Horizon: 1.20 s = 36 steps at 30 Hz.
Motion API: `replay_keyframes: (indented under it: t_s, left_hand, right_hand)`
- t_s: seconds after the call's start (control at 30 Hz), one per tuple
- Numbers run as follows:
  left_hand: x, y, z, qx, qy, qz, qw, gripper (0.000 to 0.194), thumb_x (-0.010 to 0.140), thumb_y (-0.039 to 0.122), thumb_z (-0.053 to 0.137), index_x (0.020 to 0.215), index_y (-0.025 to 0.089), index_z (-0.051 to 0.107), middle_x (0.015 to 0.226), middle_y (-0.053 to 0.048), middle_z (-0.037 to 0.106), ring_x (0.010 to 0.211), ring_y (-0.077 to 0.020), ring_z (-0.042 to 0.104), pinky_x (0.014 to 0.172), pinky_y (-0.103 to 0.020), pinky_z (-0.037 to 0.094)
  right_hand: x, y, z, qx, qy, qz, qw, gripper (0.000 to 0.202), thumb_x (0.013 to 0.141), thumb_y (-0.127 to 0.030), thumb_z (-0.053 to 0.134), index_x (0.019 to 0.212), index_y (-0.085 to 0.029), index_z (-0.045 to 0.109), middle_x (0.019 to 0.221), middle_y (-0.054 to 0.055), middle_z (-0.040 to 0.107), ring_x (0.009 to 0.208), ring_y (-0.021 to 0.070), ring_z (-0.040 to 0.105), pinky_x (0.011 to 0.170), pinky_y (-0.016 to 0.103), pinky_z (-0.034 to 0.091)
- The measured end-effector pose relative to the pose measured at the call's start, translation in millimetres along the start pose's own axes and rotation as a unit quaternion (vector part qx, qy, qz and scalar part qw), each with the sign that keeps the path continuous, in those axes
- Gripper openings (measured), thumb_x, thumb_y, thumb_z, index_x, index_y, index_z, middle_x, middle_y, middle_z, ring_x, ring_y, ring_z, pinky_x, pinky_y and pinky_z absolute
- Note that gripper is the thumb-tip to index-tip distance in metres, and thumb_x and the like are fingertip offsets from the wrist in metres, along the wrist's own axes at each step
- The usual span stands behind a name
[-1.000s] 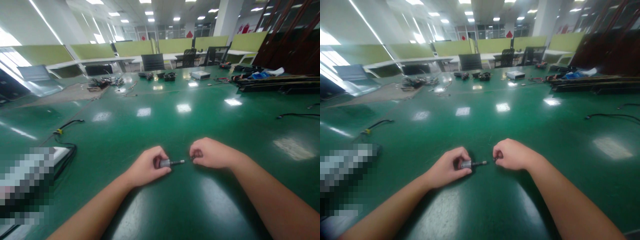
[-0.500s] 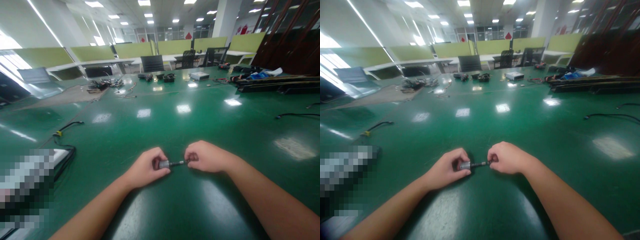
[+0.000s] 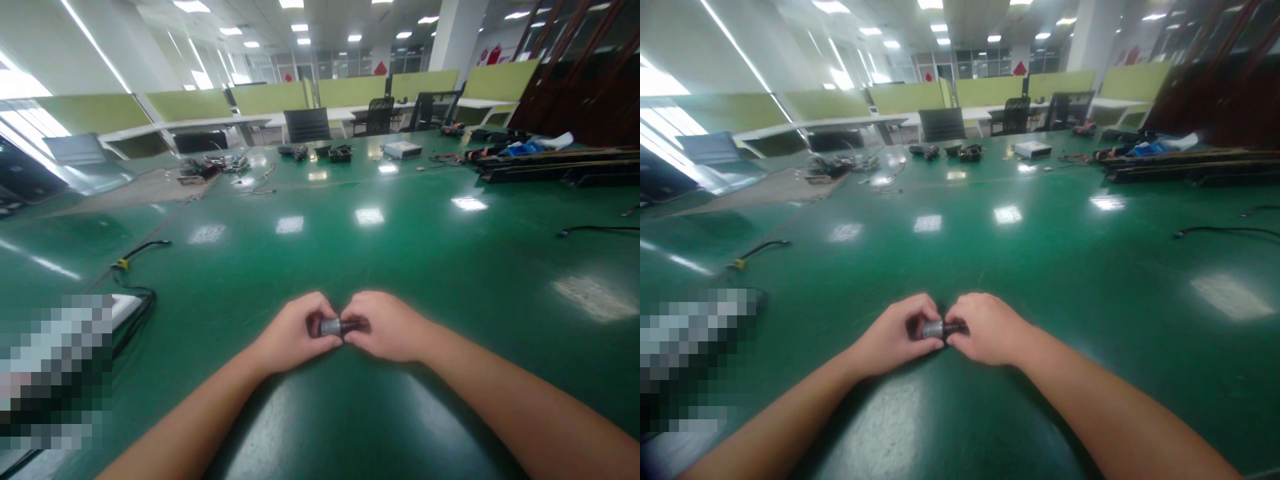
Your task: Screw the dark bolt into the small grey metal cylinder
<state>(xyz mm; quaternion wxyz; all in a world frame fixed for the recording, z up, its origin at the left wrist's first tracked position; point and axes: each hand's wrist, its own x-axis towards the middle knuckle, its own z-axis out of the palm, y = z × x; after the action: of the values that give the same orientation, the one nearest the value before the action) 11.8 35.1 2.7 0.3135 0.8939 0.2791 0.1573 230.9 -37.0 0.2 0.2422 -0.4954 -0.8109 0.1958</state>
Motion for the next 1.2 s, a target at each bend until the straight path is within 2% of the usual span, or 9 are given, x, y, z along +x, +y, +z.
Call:
replay_keyframes:
  t_s: [0.1,0.2,0.47,0.8,1.2]
  left_hand:
    - [-0.3,0.4,0.3,-0.009,-0.006,-0.012,1.0,0.023,0.078,0.029,0.077,0.091,0.018,0.061,0.085,0.0,0.062,0.069,-0.0128,0.056,0.062,-0.023,0.043]
    - [-0.5,0.3,1.0,-0.013,-0.007,-0.016,1.0,0.024,0.078,0.029,0.077,0.091,0.018,0.061,0.085,-0.001,0.062,0.068,-0.0126,0.056,0.061,-0.023,0.042]
    - [1.3,1.3,1.5,0.0,-0.006,-0.009,1.0,0.024,0.078,0.029,0.077,0.09,0.018,0.06,0.082,0.001,0.06,0.07,-0.0134,0.054,0.063,-0.024,0.04]
    - [2.6,5.5,0.8,0.031,0.016,0.0,0.999,0.021,0.076,0.027,0.077,0.083,0.017,0.06,0.076,0.003,0.055,0.068,-0.0132,0.05,0.063,-0.024,0.036]
    - [2.5,7.4,-0.1,0.03,0.011,0.0,0.999,0.021,0.076,0.026,0.078,0.083,0.017,0.06,0.077,0.002,0.054,0.068,-0.0129,0.05,0.063,-0.024,0.036]
  right_hand:
    - [-2.4,2.0,-2.2,0.008,0.02,0.016,1.0,0.018,0.08,-0.02,0.072,0.098,-0.018,0.07,0.09,0.003,0.067,0.082,0.0163,0.057,0.072,0.027,0.041]
    - [-3.2,3.9,-2.1,0.011,0.032,0.012,0.999,0.016,0.079,-0.018,0.072,0.094,-0.018,0.069,0.088,0.002,0.066,0.082,0.0158,0.057,0.072,0.026,0.041]
    - [-0.5,1.9,2.7,0.012,0.034,-0.004,0.999,0.006,0.082,-0.015,0.069,0.087,-0.019,0.068,0.083,0.001,0.065,0.079,0.015,0.055,0.071,0.027,0.039]
    - [-1.0,4.4,3.5,0.014,0.029,-0.002,0.999,0.006,0.083,-0.016,0.071,0.088,-0.019,0.07,0.083,0.001,0.066,0.079,0.0148,0.056,0.071,0.026,0.039]
    - [-1.5,3.6,-1.0,0.011,0.013,0.002,1.0,0.006,0.084,-0.017,0.071,0.09,-0.019,0.072,0.084,0.001,0.068,0.079,0.0147,0.058,0.071,0.026,0.04]
